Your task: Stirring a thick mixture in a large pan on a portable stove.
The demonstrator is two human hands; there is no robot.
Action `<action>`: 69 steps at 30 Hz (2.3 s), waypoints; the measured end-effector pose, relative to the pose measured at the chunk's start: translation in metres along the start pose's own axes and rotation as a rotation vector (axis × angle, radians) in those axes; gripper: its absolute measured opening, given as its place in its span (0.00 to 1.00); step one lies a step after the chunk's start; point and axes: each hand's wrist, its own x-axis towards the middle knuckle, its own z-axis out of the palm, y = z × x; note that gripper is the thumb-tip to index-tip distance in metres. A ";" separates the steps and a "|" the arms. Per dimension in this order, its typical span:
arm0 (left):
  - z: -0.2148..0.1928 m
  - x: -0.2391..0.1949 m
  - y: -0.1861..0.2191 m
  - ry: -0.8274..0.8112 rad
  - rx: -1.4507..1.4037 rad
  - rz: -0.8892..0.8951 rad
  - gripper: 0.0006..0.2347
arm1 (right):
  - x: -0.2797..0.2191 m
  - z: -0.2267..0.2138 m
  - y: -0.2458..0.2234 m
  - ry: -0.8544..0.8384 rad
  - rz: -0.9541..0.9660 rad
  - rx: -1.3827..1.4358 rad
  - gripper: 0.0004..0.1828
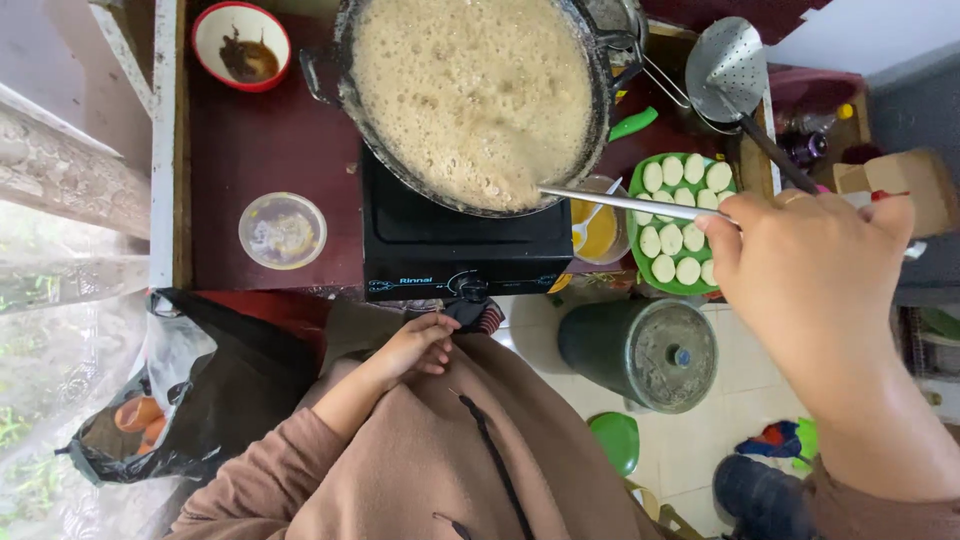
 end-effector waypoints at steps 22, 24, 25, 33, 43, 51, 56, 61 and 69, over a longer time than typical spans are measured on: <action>0.021 0.007 -0.007 0.207 -0.212 0.122 0.11 | 0.123 0.025 0.072 0.014 -0.029 0.173 0.16; 0.033 -0.011 0.010 0.267 -0.207 0.107 0.13 | 0.133 0.029 0.080 0.034 -0.033 0.272 0.17; 0.037 -0.011 0.011 0.276 -0.211 0.114 0.13 | 0.138 0.031 0.081 0.044 -0.037 0.277 0.17; 0.059 0.021 -0.012 0.393 -0.361 0.142 0.12 | 0.188 0.067 0.075 -0.091 -0.083 0.163 0.19; 0.092 0.058 -0.026 0.548 -0.535 0.308 0.03 | 0.241 0.155 0.131 -0.200 -0.028 0.517 0.23; 0.138 0.051 -0.017 0.637 -0.569 0.272 0.10 | 0.233 0.306 0.077 0.070 0.115 0.314 0.16; 0.146 0.050 -0.024 0.665 -0.562 0.258 0.11 | 0.192 0.365 0.020 0.073 0.189 0.724 0.10; 0.159 0.045 -0.013 0.718 -0.554 0.247 0.08 | 0.162 0.394 -0.017 -0.027 0.243 1.174 0.10; 0.156 0.063 -0.022 0.711 -0.522 0.250 0.09 | 0.130 0.421 -0.062 0.022 0.369 1.417 0.12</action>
